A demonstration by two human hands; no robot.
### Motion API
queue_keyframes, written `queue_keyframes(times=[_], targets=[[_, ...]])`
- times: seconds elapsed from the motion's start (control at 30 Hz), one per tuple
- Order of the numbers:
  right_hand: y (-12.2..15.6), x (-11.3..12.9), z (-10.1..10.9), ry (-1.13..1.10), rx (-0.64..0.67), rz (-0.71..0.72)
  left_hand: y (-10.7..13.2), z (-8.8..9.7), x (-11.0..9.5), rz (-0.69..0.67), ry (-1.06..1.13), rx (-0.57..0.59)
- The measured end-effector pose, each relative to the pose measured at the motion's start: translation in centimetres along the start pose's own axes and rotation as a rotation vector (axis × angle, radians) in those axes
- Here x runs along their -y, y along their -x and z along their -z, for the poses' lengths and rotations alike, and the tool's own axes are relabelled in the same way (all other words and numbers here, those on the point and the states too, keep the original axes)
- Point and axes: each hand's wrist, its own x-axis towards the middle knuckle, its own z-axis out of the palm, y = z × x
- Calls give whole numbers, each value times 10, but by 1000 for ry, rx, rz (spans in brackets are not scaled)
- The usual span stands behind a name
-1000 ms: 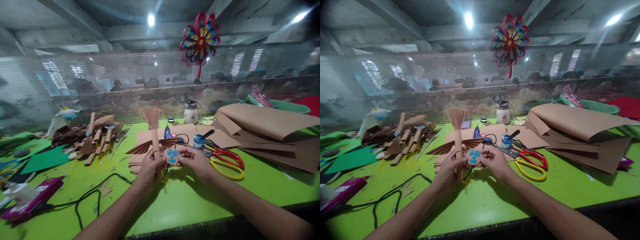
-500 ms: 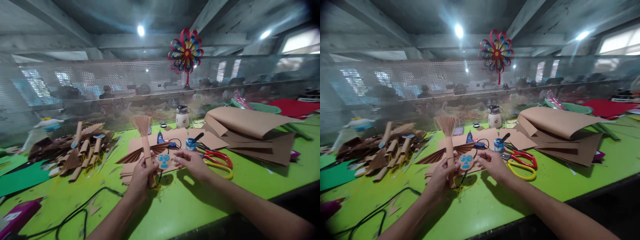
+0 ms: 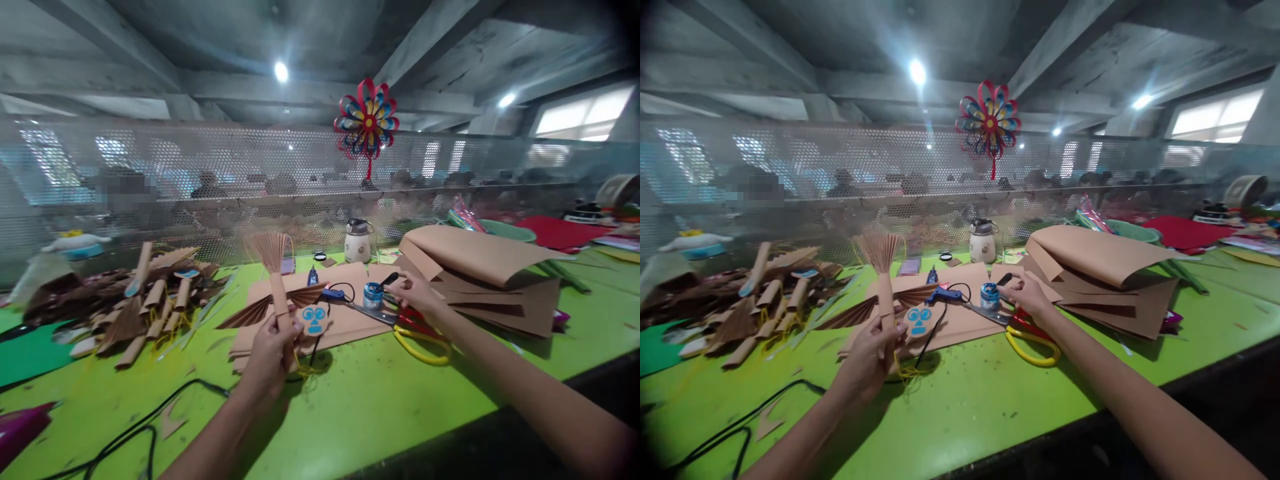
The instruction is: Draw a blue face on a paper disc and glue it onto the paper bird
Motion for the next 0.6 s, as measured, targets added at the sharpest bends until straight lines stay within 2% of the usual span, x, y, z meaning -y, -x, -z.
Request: queue_keyframes(times=[0.1,0.2,0.4,0.6], targets=[[-10,-2,-17,12,48,11,0,0,1,-1,-3,2],[-21,-2,-28,83,33,49,2,-1,0,-4,-1,1],[-33,0,-25,271,-35,191,3,0,0,-4,7,16],[-33,-8,-24,318,-41,263,1,3,3,-4,-2,31]])
